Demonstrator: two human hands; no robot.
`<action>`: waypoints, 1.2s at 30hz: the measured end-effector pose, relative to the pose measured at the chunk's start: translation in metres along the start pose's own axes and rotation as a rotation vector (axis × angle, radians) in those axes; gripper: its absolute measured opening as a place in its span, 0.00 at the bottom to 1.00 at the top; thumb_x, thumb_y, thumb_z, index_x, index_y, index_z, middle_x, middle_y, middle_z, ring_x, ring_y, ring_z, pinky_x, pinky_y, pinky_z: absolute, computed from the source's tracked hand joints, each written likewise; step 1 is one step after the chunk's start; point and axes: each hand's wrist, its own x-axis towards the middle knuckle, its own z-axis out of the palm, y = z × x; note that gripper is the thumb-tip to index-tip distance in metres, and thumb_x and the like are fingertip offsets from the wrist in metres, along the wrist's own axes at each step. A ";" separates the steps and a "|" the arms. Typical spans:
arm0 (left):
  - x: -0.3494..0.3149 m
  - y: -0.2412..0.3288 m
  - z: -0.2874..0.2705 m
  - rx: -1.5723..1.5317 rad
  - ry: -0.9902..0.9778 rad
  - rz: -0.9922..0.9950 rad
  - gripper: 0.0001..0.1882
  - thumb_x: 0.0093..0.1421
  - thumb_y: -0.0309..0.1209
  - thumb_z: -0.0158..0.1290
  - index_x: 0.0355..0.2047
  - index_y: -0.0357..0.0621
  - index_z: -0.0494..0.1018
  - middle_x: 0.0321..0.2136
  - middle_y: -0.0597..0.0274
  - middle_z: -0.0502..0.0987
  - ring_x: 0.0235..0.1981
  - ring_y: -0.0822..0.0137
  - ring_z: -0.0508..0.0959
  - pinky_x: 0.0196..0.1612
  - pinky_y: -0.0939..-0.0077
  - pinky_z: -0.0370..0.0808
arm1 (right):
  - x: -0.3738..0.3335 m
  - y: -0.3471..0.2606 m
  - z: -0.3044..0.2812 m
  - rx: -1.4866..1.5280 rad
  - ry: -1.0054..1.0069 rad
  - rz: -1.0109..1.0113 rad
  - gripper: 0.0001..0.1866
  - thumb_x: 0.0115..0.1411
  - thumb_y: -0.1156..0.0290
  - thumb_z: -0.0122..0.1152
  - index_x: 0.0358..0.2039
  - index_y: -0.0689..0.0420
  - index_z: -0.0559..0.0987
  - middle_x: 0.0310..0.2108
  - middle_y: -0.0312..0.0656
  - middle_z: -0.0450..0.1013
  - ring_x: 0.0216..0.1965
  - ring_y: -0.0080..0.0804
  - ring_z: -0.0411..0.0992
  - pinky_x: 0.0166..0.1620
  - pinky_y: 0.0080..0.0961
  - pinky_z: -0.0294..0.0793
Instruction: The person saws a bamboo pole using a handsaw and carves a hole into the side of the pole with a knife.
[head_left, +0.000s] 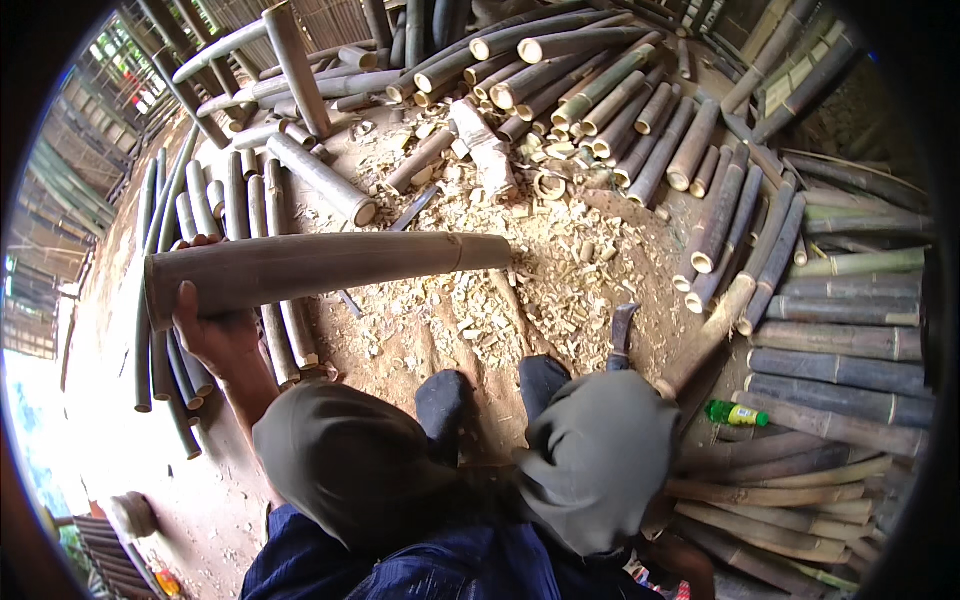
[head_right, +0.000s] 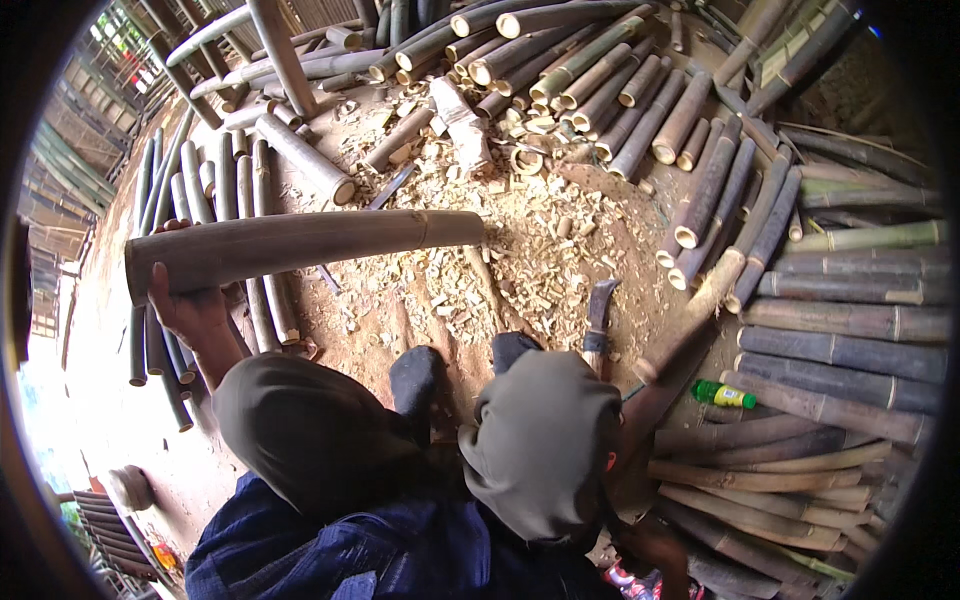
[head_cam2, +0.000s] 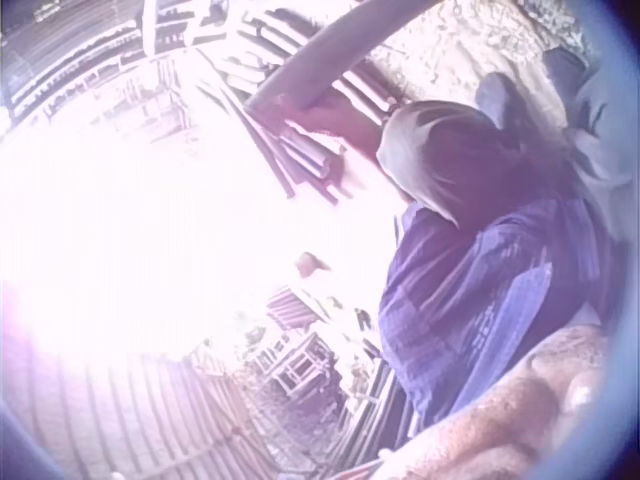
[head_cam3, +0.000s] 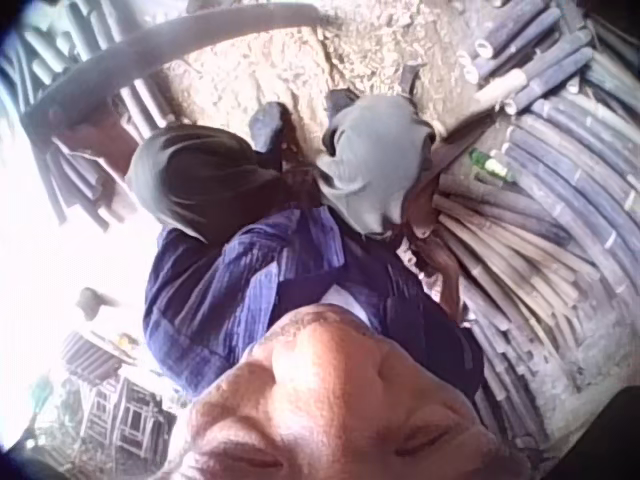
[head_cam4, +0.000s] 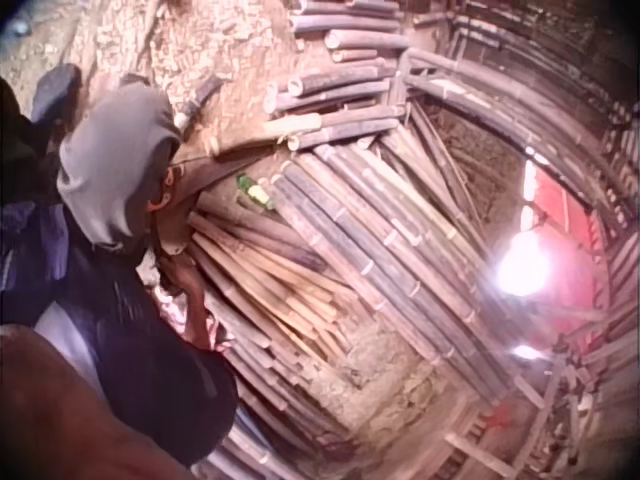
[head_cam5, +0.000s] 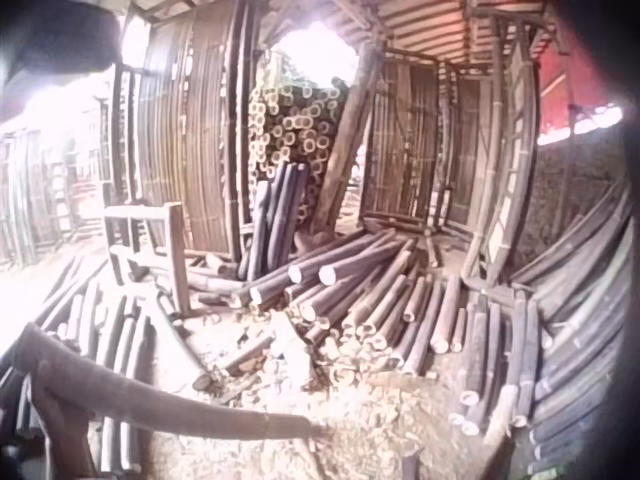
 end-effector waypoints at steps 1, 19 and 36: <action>-0.002 -0.002 0.005 0.061 -0.014 0.040 0.40 0.58 0.42 0.65 0.65 0.35 0.64 0.59 0.44 0.72 0.64 0.49 0.72 0.71 0.47 0.65 | -0.007 -0.011 -0.026 -0.029 -0.042 0.021 0.27 0.65 0.59 0.60 0.59 0.61 0.73 0.45 0.63 0.78 0.43 0.63 0.79 0.45 0.53 0.78; -0.050 -0.006 0.081 0.429 0.241 0.197 0.49 0.53 0.54 0.65 0.66 0.39 0.59 0.55 0.50 0.68 0.61 0.52 0.70 0.70 0.50 0.66 | 0.179 -0.409 -0.130 0.291 0.220 -1.011 0.20 0.74 0.65 0.54 0.59 0.65 0.68 0.27 0.44 0.76 0.19 0.30 0.72 0.21 0.32 0.74; -0.053 -0.019 0.126 0.550 0.336 0.234 0.52 0.51 0.60 0.66 0.65 0.37 0.60 0.55 0.48 0.70 0.59 0.49 0.74 0.67 0.50 0.70 | 0.175 -0.438 -0.143 0.415 0.506 -1.252 0.21 0.73 0.67 0.57 0.58 0.69 0.67 0.30 0.58 0.79 0.26 0.49 0.82 0.24 0.38 0.80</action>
